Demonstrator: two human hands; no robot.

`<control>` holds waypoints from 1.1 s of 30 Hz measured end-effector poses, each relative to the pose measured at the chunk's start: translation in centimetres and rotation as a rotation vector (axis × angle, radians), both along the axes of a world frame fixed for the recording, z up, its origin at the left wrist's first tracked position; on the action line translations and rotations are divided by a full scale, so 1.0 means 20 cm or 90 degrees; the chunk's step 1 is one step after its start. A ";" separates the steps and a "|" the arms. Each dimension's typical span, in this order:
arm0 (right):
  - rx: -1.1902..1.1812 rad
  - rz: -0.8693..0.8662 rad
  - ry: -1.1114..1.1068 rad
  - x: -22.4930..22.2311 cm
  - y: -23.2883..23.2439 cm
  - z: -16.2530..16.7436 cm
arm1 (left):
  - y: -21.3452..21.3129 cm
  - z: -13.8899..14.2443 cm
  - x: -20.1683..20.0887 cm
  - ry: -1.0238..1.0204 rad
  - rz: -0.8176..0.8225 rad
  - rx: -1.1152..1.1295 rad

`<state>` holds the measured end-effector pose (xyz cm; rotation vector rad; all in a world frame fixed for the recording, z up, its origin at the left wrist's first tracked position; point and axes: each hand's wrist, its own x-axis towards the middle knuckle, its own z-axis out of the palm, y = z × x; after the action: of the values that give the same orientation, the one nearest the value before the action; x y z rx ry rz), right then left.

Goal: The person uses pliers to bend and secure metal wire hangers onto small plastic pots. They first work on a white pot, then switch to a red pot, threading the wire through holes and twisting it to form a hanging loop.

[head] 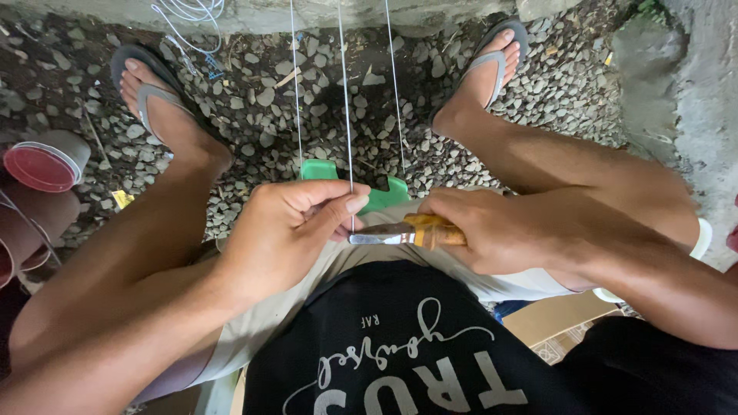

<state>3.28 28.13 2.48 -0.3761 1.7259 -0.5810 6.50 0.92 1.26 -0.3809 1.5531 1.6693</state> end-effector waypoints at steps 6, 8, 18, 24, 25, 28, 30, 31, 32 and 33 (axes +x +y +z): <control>-0.204 0.042 0.284 0.06 0.05 -0.01 | 0.01 0.01 0.01 0.054 -0.014 -0.027; -0.190 0.048 0.392 0.08 0.05 -0.02 | 0.01 0.00 0.02 0.075 0.003 -0.007; -0.204 0.112 0.730 0.08 0.06 0.01 | 0.00 -0.04 0.09 0.076 0.030 0.072; -0.177 0.192 0.873 0.07 0.11 0.01 | 0.00 -0.07 0.11 0.034 0.065 0.118; -0.186 0.183 0.872 0.06 0.11 0.01 | 0.00 -0.07 0.11 0.021 0.078 0.136; -0.252 0.149 0.857 0.05 0.12 -0.01 | -0.02 -0.09 0.10 -0.003 0.088 0.157; -0.274 0.149 0.854 0.05 0.13 -0.02 | -0.02 -0.09 0.11 -0.015 0.089 0.162; -0.269 0.166 0.869 0.05 0.14 -0.03 | -0.02 -0.10 0.12 -0.013 0.092 0.167; -0.264 0.185 0.882 0.05 0.14 -0.03 | -0.02 -0.10 0.12 -0.011 0.097 0.172; -0.262 0.184 0.872 0.05 0.15 -0.04 | -0.01 -0.10 0.12 -0.013 0.085 0.161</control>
<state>4.37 31.08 1.78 -1.5507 2.7330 -0.4636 8.89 0.64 -0.80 -0.3742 1.3049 1.9320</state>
